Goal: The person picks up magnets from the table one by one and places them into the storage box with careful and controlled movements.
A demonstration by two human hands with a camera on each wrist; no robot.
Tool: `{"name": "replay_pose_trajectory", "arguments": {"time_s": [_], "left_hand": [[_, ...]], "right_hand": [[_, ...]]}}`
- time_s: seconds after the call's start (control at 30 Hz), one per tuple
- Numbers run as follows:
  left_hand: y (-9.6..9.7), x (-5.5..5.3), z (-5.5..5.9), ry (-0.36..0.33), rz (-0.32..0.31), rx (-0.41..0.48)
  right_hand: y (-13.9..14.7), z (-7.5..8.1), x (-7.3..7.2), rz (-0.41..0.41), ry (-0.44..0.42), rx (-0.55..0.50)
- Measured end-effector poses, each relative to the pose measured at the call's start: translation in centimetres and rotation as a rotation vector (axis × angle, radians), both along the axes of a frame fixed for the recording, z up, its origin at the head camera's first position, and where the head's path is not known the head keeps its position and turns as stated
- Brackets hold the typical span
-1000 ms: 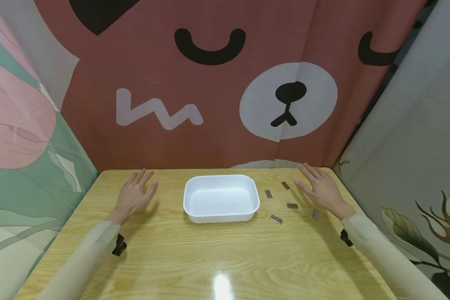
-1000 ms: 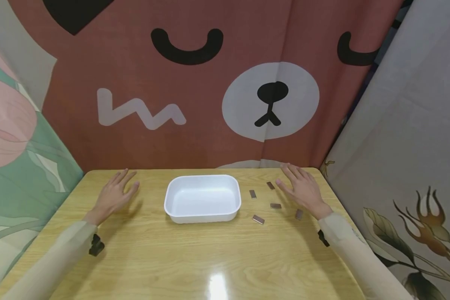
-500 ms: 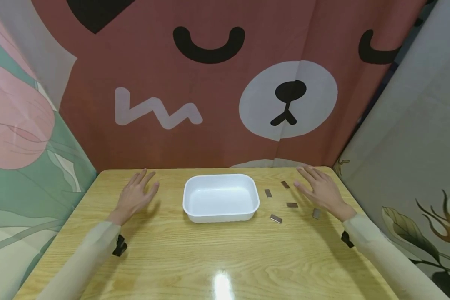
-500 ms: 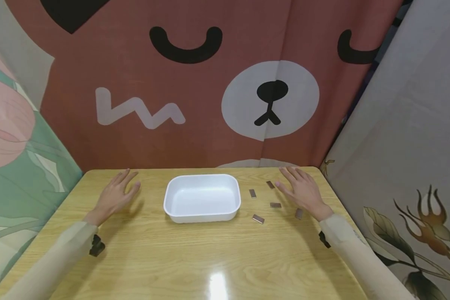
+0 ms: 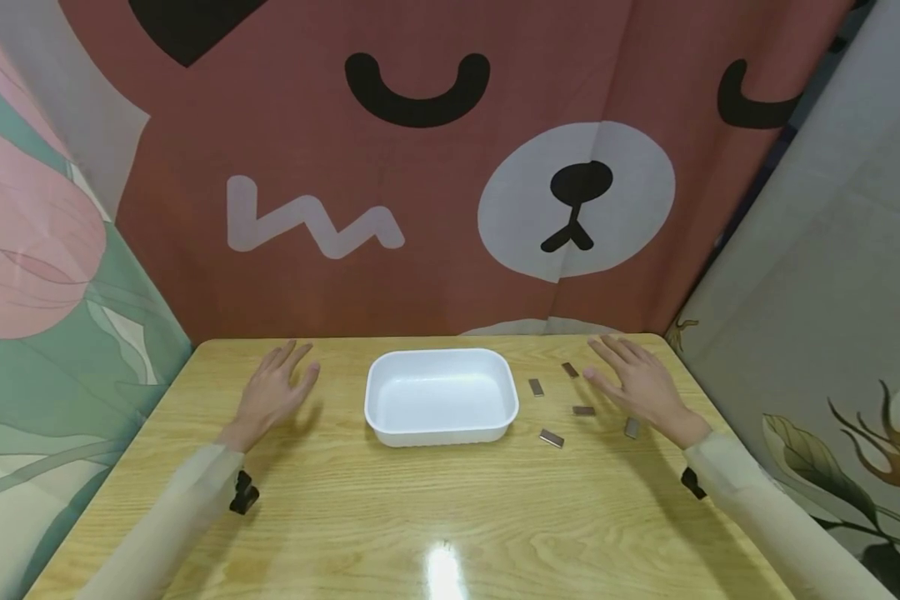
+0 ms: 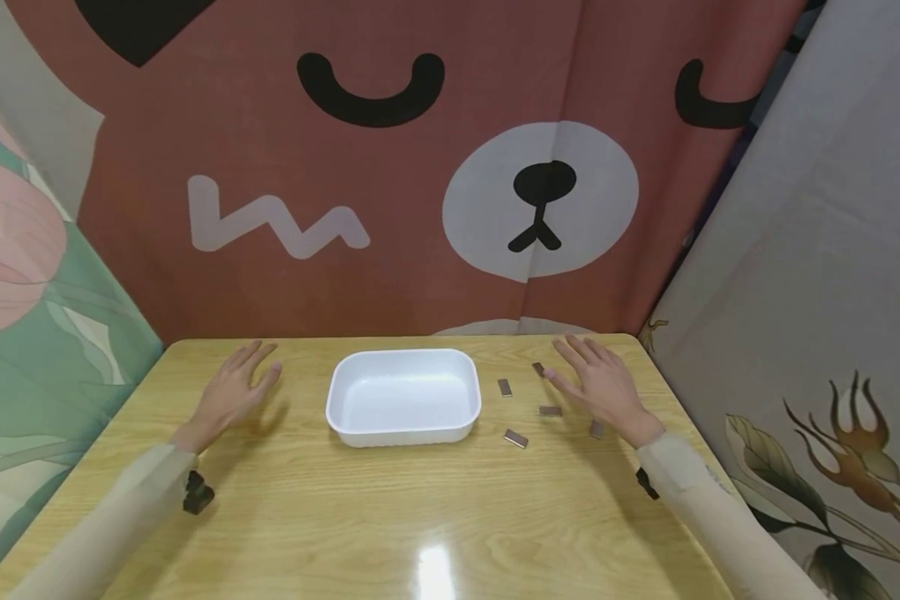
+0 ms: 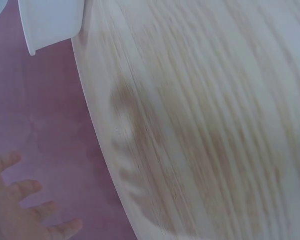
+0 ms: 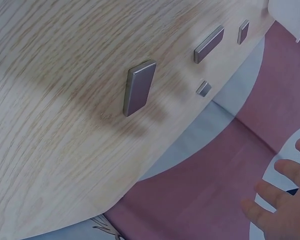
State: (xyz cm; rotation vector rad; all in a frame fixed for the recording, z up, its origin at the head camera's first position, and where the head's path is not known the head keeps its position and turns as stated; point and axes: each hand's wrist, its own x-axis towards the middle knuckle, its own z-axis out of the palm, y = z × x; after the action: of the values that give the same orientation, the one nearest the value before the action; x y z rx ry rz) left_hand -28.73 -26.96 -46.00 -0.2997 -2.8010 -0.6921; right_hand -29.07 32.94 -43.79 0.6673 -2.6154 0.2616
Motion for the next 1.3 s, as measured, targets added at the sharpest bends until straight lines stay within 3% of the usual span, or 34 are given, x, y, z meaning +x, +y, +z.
{"name": "replay_pose_trajectory", "arguments": {"time_s": [0.73, 1.3], "left_hand": [[0.5, 0.0, 0.1, 0.004, -0.019, 0.104], [0.9, 0.3, 0.0, -0.037, -0.037, 0.102]], "right_hand": [[-0.8, 0.3, 0.6, 0.043, -0.007, -0.013], [-1.8, 1.3, 1.4, 0.075, -0.064, -0.018]]}}
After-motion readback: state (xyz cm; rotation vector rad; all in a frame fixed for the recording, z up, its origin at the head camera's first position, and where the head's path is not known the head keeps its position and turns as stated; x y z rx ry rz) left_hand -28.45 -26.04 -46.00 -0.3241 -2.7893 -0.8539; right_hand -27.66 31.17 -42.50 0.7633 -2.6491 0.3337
